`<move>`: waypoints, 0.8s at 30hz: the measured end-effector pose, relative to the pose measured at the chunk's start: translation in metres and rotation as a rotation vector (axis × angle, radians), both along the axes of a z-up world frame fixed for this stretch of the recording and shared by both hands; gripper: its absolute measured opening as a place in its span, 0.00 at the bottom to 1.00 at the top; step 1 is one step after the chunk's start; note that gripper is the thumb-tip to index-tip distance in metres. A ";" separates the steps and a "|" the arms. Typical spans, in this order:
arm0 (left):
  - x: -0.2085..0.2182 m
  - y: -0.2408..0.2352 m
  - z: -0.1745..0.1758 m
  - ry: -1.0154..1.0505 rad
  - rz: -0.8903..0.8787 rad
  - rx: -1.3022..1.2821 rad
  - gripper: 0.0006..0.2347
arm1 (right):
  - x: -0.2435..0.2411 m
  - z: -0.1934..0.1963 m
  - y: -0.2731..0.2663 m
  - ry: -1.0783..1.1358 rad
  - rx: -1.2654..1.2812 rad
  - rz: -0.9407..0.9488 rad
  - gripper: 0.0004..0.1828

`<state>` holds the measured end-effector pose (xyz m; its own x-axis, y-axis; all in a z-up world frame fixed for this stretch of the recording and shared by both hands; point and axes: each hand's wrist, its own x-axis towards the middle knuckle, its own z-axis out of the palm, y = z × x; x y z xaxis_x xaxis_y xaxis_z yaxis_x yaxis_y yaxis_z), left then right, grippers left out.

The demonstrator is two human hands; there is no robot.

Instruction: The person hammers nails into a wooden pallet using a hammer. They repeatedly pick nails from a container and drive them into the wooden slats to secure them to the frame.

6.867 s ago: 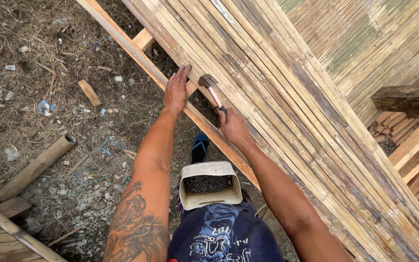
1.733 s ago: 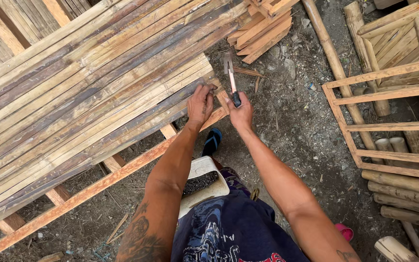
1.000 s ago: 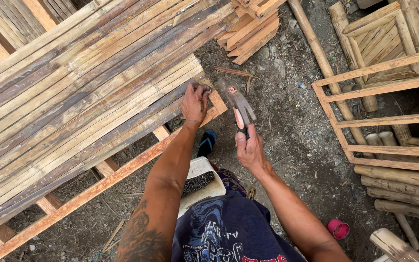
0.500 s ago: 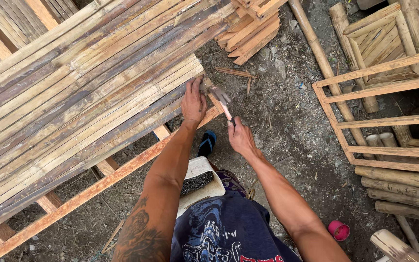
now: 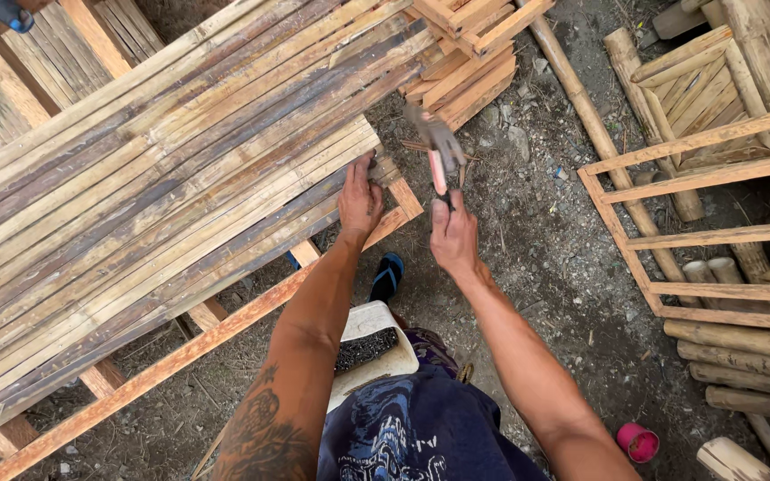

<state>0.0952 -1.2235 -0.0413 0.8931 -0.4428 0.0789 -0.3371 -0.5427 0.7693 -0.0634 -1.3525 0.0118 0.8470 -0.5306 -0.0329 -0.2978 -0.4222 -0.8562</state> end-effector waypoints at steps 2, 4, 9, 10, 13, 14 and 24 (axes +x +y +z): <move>-0.016 0.007 -0.008 0.004 -0.013 -0.022 0.28 | -0.020 -0.005 0.007 -0.436 0.045 0.006 0.24; -0.012 0.007 -0.010 -0.029 -0.014 -0.053 0.28 | -0.028 -0.010 0.014 -0.884 0.159 0.043 0.26; 0.006 0.014 0.000 0.138 -0.148 -0.117 0.25 | -0.035 -0.035 0.027 0.343 -0.078 -0.016 0.18; 0.008 0.024 0.007 0.194 -0.200 -0.152 0.24 | -0.035 -0.038 0.033 0.278 -0.115 -0.092 0.17; 0.007 0.055 0.043 0.515 -0.463 -0.022 0.15 | -0.030 -0.032 0.022 0.328 -0.010 0.005 0.17; -0.009 0.077 0.055 0.550 -0.602 0.149 0.11 | -0.031 -0.027 0.024 0.316 -0.048 0.048 0.18; -0.196 0.172 0.037 0.092 -0.896 0.923 0.13 | -0.010 -0.013 0.079 0.361 -0.154 0.454 0.23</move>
